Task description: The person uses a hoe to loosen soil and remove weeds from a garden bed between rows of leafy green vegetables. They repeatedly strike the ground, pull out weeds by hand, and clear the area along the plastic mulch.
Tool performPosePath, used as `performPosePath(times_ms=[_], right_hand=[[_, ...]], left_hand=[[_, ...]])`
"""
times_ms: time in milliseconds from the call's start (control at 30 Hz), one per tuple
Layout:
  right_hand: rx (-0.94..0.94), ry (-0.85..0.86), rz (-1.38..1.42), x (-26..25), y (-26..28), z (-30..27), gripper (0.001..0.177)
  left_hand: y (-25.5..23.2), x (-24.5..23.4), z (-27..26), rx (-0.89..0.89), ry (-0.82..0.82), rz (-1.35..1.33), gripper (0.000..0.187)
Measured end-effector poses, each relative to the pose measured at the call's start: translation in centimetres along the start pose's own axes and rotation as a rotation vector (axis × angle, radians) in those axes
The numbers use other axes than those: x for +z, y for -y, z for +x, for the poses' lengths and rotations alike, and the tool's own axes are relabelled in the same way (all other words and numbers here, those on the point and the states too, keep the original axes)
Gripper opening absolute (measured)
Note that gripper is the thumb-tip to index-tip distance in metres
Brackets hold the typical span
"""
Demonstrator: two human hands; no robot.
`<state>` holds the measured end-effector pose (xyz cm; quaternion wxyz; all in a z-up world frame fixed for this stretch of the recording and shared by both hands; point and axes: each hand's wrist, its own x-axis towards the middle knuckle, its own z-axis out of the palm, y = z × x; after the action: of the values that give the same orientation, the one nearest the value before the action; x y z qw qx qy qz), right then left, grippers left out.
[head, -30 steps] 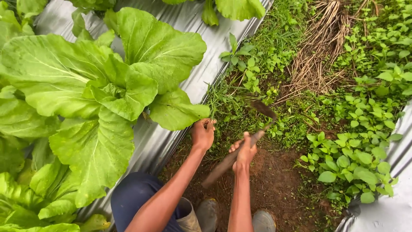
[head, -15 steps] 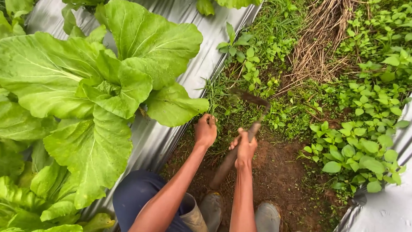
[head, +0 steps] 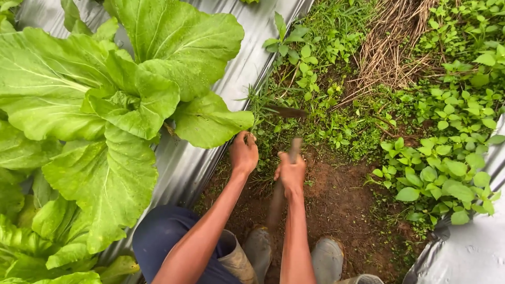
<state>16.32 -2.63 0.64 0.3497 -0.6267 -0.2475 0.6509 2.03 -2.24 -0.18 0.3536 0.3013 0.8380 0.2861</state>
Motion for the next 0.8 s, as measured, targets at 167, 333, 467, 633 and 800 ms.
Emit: performPosePath(times_ms=[167, 333, 467, 633, 800], right_hand=[[-0.01, -0.128, 0.254, -0.1, 0.0, 0.8, 0.021], [-0.011, -0.137, 0.262, -0.2, -0.7, 0.5, 0.022], [-0.006, -0.078, 0.143, -0.8, -0.3, 0.4, 0.018], [0.019, -0.119, 0.289, -1.3, -1.8, 1.9, 0.016], [0.08, -0.044, 0.228, -1.3, -2.7, 1.5, 0.017]], left_hand=[[1.2, -0.3, -0.1, 0.029, -0.099, 0.019, 0.034], [0.4, -0.2, -0.7, 0.074, -0.107, 0.034, 0.035], [0.2, -0.1, -0.7, 0.073, -0.154, 0.014, 0.037], [1.5, 0.0, -0.4, 0.162, -0.275, 0.02, 0.032], [1.0, 0.5, -0.6, 0.172, -0.327, 0.006, 0.032]])
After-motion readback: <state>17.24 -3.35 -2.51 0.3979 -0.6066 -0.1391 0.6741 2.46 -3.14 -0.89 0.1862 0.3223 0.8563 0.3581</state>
